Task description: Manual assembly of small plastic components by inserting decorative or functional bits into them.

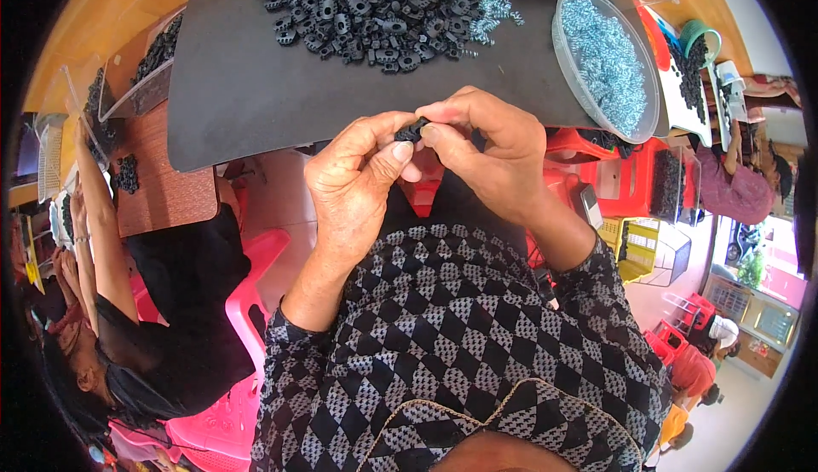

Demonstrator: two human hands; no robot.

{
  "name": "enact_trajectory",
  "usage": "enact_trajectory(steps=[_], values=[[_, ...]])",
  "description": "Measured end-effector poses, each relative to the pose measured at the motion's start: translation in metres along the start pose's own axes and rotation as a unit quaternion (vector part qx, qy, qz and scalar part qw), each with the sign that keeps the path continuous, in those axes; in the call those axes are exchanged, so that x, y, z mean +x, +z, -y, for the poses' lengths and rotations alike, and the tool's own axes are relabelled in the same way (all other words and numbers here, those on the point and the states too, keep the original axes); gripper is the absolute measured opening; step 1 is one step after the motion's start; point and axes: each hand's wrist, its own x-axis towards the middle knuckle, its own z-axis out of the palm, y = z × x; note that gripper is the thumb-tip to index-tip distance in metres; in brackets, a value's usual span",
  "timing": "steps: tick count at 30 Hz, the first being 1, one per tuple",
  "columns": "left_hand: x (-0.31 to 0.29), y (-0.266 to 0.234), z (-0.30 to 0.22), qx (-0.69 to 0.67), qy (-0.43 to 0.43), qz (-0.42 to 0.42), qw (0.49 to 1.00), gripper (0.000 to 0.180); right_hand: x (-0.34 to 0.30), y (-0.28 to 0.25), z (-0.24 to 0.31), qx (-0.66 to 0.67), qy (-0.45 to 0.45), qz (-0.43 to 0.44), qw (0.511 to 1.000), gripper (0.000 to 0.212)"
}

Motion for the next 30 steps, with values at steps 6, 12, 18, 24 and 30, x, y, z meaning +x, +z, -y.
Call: enact_trajectory(steps=[6, 12, 18, 24, 30], values=[[0.000, -0.003, 0.001, 0.072, 0.059, 0.006, 0.996, 0.019, -0.002, 0.000, 0.003, 0.045, 0.071, 0.016, 0.996, 0.008], [0.000, -0.003, -0.001, 0.080, 0.072, 0.016, 0.994, 0.016, -0.005, -0.001, 0.000, 0.125, 0.132, 0.032, 0.983, 0.010], [-0.001, -0.001, 0.000, 0.073, 0.068, 0.010, 0.995, 0.018, -0.007, 0.001, 0.001, 0.143, 0.190, 0.039, 0.970, 0.010], [-0.005, 0.002, 0.002, 0.152, 0.101, -0.029, 0.983, 0.017, -0.012, 0.015, -0.007, 0.018, 0.032, -0.033, 0.999, 0.011], [-0.003, 0.008, 0.007, 0.248, 0.178, -0.060, 0.950, 0.018, -0.010, 0.018, -0.015, -0.056, -0.112, -0.049, 0.991, 0.019]])
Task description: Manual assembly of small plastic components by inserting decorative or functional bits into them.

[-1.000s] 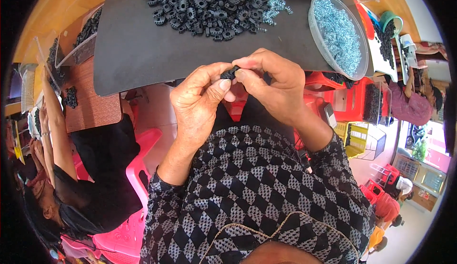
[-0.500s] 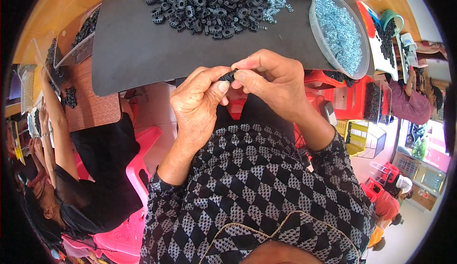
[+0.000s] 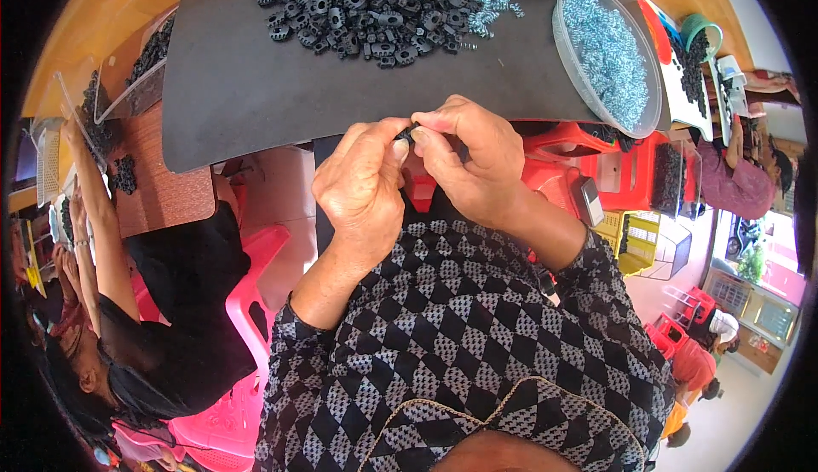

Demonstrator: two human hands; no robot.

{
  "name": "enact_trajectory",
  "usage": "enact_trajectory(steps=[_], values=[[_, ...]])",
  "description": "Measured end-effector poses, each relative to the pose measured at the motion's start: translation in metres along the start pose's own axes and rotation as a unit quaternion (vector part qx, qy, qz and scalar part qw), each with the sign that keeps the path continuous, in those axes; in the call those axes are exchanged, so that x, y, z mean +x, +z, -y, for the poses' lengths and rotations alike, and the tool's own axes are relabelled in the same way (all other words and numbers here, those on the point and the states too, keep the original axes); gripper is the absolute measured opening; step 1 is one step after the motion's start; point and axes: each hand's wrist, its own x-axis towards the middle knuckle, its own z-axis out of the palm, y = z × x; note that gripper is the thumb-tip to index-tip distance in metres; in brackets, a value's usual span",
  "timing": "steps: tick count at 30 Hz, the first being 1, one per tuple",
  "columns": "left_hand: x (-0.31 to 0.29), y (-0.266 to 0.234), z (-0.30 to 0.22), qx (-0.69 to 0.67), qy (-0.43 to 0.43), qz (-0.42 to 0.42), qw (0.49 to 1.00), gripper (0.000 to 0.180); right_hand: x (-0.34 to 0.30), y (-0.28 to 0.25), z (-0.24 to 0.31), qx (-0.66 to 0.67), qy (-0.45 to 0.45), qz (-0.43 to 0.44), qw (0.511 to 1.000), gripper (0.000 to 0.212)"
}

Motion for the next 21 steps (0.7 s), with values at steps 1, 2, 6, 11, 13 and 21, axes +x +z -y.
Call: enact_trajectory(steps=[1, 2, 6, 11, 13, 21], values=[[0.000, 0.000, 0.002, 0.000, 0.000, 0.000, 1.000, 0.018, 0.000, 0.000, 0.000, -0.004, -0.006, 0.000, 1.000, 0.020], [0.000, 0.001, 0.004, 0.012, 0.005, 0.001, 1.000, 0.018, -0.001, 0.001, -0.001, -0.008, -0.012, 0.000, 1.000, 0.020], [0.000, 0.001, 0.002, -0.096, -0.126, 0.007, 0.987, 0.017, -0.005, 0.002, -0.007, -0.002, 0.001, 0.002, 1.000, 0.021], [0.000, -0.001, 0.004, -0.194, -0.176, -0.002, 0.965, 0.012, -0.002, -0.003, 0.003, -0.040, -0.028, 0.046, 0.998, 0.029], [0.000, 0.000, 0.004, -0.238, -0.180, 0.003, 0.954, 0.012, -0.002, -0.006, 0.005, -0.060, -0.031, 0.061, 0.996, 0.030], [-0.003, 0.002, -0.002, -0.194, -0.222, -0.005, 0.955, 0.011, -0.005, -0.007, -0.003, -0.093, -0.087, 0.086, 0.988, 0.033]])
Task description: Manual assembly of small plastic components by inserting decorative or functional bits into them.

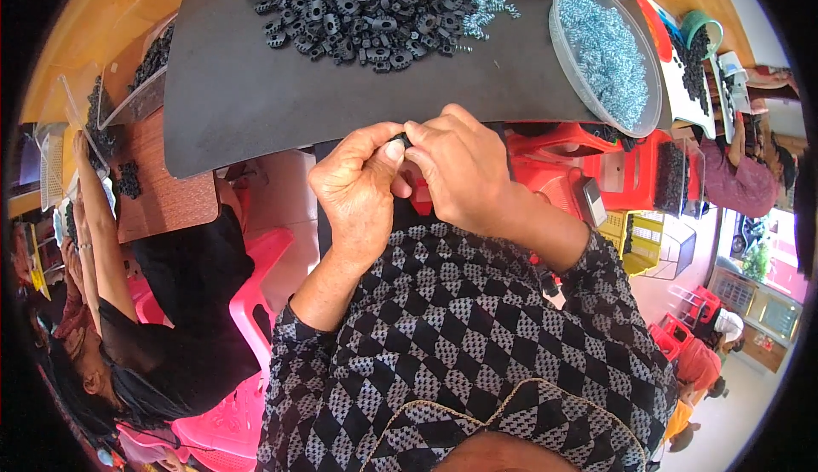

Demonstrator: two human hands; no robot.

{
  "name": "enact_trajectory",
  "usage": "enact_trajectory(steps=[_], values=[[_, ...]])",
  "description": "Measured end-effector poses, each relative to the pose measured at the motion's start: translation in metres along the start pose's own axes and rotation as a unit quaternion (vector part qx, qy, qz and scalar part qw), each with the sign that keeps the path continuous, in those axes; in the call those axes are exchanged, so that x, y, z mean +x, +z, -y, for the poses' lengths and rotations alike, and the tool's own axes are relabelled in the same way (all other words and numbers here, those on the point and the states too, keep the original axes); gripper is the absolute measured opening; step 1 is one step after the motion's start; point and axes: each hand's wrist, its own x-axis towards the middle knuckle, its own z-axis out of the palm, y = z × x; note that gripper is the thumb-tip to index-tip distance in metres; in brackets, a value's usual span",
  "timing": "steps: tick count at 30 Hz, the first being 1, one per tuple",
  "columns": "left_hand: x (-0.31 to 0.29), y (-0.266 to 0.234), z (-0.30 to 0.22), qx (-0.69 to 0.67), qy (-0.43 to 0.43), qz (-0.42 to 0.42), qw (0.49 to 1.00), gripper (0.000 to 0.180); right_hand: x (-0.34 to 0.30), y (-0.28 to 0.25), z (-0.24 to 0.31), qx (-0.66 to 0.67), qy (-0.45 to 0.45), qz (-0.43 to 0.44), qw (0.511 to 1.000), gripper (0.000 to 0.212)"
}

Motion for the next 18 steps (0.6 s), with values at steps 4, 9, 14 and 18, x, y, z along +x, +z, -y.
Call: enact_trajectory(steps=[4, 9, 14, 18], values=[[0.001, 0.000, 0.000, 0.013, -0.010, -0.006, 1.000, 0.011, -0.002, 0.004, -0.002, -0.011, -0.009, -0.004, 1.000, 0.034], [0.010, -0.005, -0.002, -0.056, -0.079, 0.005, 0.995, 0.016, 0.005, -0.001, 0.000, 0.001, 0.025, 0.003, 1.000, 0.039], [0.016, -0.008, -0.009, -0.122, -0.147, 0.042, 0.981, 0.017, 0.008, -0.007, 0.000, -0.058, 0.026, 0.022, 0.998, 0.044], [0.016, -0.009, -0.009, -0.087, -0.162, 0.078, 0.980, 0.018, 0.005, -0.009, -0.007, -0.051, 0.028, 0.013, 0.998, 0.042]])
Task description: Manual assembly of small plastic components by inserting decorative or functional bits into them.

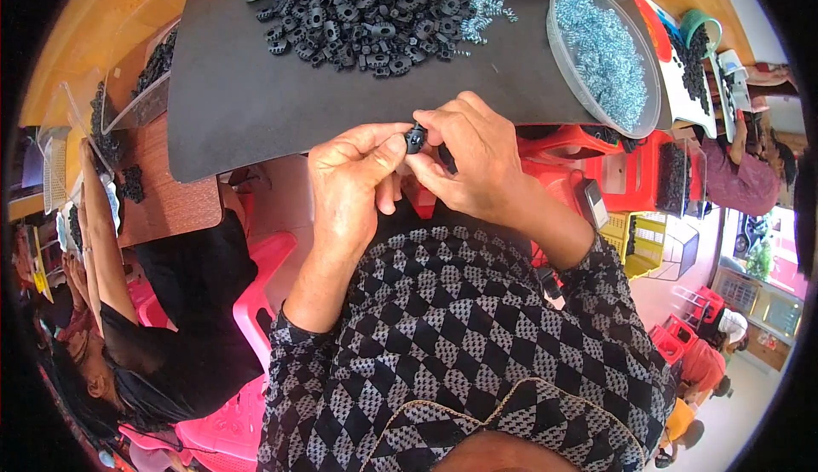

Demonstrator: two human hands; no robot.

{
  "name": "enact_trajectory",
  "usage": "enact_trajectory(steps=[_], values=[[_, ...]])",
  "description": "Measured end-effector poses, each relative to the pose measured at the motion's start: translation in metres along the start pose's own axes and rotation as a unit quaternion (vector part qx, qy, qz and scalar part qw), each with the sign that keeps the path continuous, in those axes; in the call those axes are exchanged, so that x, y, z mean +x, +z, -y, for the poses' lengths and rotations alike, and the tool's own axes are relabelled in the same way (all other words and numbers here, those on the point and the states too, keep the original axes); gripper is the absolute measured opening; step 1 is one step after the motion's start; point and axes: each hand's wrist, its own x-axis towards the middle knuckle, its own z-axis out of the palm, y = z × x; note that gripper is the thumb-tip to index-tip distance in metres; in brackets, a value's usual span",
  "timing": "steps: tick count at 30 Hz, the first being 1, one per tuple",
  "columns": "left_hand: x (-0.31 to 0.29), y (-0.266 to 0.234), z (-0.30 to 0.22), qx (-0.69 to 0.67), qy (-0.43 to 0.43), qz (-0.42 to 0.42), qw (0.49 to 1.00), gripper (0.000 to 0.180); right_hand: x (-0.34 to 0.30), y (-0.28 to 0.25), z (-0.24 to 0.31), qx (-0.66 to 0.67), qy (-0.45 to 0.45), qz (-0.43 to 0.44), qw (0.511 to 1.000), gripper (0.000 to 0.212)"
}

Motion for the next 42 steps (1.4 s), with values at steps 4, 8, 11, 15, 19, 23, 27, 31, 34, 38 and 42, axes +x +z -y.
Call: enact_trajectory(steps=[4, 8, 11, 15, 19, 23, 27, 31, 34, 38, 42], values=[[-0.005, 0.002, -0.001, 0.053, 0.013, -0.003, 0.999, 0.017, 0.001, 0.001, -0.002, 0.018, 0.007, -0.010, 1.000, 0.036], [-0.002, 0.005, 0.003, 0.017, 0.033, 0.003, 0.999, 0.017, 0.002, 0.000, -0.003, 0.043, -0.004, -0.011, 0.999, 0.038], [-0.002, 0.005, 0.005, -0.022, 0.039, 0.002, 0.999, 0.017, 0.004, 0.000, -0.001, 0.033, -0.010, -0.019, 0.999, 0.037], [-0.003, 0.011, 0.004, 0.069, 0.055, -0.016, 0.996, 0.018, 0.003, -0.007, -0.007, 0.038, -0.020, -0.032, 0.999, 0.038], [0.013, 0.005, 0.007, 0.253, 0.254, -0.054, 0.932, 0.013, 0.018, -0.043, -0.019, -0.064, 0.034, -0.014, 0.997, 0.040], [0.033, 0.003, 0.001, 0.502, 0.476, -0.113, 0.713, 0.029, 0.048, -0.084, -0.047, -0.126, 0.064, -0.103, 0.985, 0.036], [0.051, 0.010, -0.001, 0.608, 0.477, -0.124, 0.623, 0.029, 0.090, -0.117, -0.072, -0.221, 0.063, -0.156, 0.961, 0.025], [0.060, 0.013, 0.001, 0.651, 0.449, -0.117, 0.600, 0.028, 0.115, -0.138, -0.113, -0.249, 0.048, -0.178, 0.951, 0.031], [0.060, 0.013, -0.001, 0.660, 0.449, -0.118, 0.590, 0.024, 0.137, -0.145, -0.150, -0.361, 0.002, -0.150, 0.920, 0.024], [0.062, 0.011, 0.002, 0.646, 0.473, -0.123, 0.586, 0.021, 0.156, -0.151, -0.155, -0.387, 0.107, -0.024, 0.916, 0.017], [0.052, 0.006, -0.002, 0.575, 0.489, -0.117, 0.646, 0.015, 0.154, -0.147, -0.165, -0.397, 0.079, -0.061, 0.912, 0.016]])
